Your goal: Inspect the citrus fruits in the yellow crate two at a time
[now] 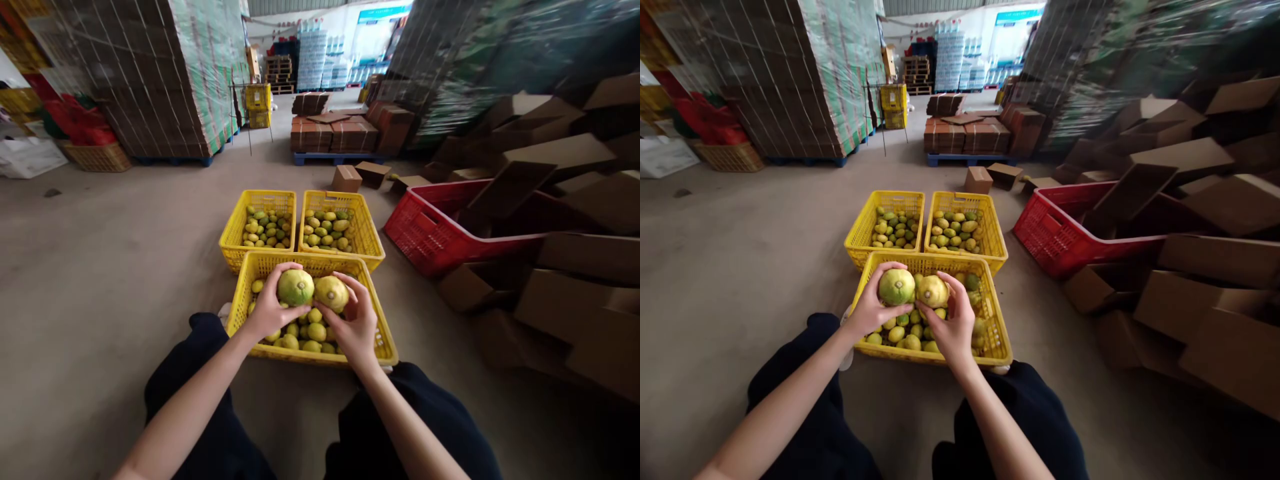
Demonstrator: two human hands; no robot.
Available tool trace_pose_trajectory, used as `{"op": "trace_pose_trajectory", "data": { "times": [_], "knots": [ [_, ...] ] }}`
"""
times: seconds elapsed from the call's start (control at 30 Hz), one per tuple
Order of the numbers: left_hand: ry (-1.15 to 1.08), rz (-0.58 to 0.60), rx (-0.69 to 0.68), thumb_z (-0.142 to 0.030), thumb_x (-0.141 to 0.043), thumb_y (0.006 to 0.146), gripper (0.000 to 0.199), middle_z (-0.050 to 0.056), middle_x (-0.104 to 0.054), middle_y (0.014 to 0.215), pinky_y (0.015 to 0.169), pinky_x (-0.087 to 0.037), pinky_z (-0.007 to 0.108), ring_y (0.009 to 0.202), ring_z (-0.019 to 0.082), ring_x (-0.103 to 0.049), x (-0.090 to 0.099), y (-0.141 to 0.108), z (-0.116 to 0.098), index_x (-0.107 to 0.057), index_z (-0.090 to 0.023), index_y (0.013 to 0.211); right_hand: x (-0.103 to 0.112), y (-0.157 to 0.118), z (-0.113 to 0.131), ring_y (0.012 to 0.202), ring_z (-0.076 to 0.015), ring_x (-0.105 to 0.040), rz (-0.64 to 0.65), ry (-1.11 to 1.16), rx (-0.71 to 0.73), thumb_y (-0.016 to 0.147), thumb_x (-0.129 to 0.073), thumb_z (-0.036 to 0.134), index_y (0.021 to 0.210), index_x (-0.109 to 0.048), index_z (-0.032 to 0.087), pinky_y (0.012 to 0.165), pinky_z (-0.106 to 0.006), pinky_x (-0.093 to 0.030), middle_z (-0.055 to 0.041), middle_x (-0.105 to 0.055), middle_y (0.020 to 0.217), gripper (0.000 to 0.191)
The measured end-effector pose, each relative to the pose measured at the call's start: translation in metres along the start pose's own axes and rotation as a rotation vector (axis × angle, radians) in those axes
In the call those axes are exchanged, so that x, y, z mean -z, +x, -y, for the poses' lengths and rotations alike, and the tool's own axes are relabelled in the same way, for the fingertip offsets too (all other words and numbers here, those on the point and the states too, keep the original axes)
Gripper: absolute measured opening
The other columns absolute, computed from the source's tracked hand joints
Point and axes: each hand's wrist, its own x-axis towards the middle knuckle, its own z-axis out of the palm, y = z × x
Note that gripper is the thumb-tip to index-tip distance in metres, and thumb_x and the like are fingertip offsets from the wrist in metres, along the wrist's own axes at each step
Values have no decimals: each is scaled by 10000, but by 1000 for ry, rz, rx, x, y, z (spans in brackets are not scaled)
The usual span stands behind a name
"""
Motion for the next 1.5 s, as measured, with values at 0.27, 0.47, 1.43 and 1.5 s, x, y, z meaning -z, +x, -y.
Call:
{"op": "trace_pose_trajectory", "data": {
  "times": [0.27,0.47,1.43,1.5],
  "knots": [
    [55,31,-19,-178,-771,641,559,62,-545,1166,964,-415,342,1075,205,-543,1,-2,6,-490,-219,1122,-6,1,1,1131,-239,-581,-15,-14,58,700,-755,251,1128,-549,227,960,-418,-491,-81,-611,1172,476],
    [91,29,-39,-183,-759,644,537,68,-553,1157,977,-407,349,1098,217,-542,2,-3,1,-499,-213,1113,-4,0,3,1128,-237,-587,0,3,56,702,-753,245,1126,-550,232,960,-424,-495,-81,-616,1173,470],
    [-284,125,1098,-763,-275,790,767,64,-633,530,298,-230,166,296,62,-422,-4,3,16,-659,-107,900,-5,10,8,281,-111,-503,345,394,-1201,904,-344,501,565,-531,168,232,-170,-332,-44,-562,413,511],
    [-264,134,1089,-780,-269,777,790,62,-635,533,299,-229,167,294,61,-419,-4,3,14,-662,-107,908,-6,10,9,281,-112,-502,341,387,-1215,906,-339,498,559,-530,170,232,-169,-329,-45,-562,408,514]
  ]
}}
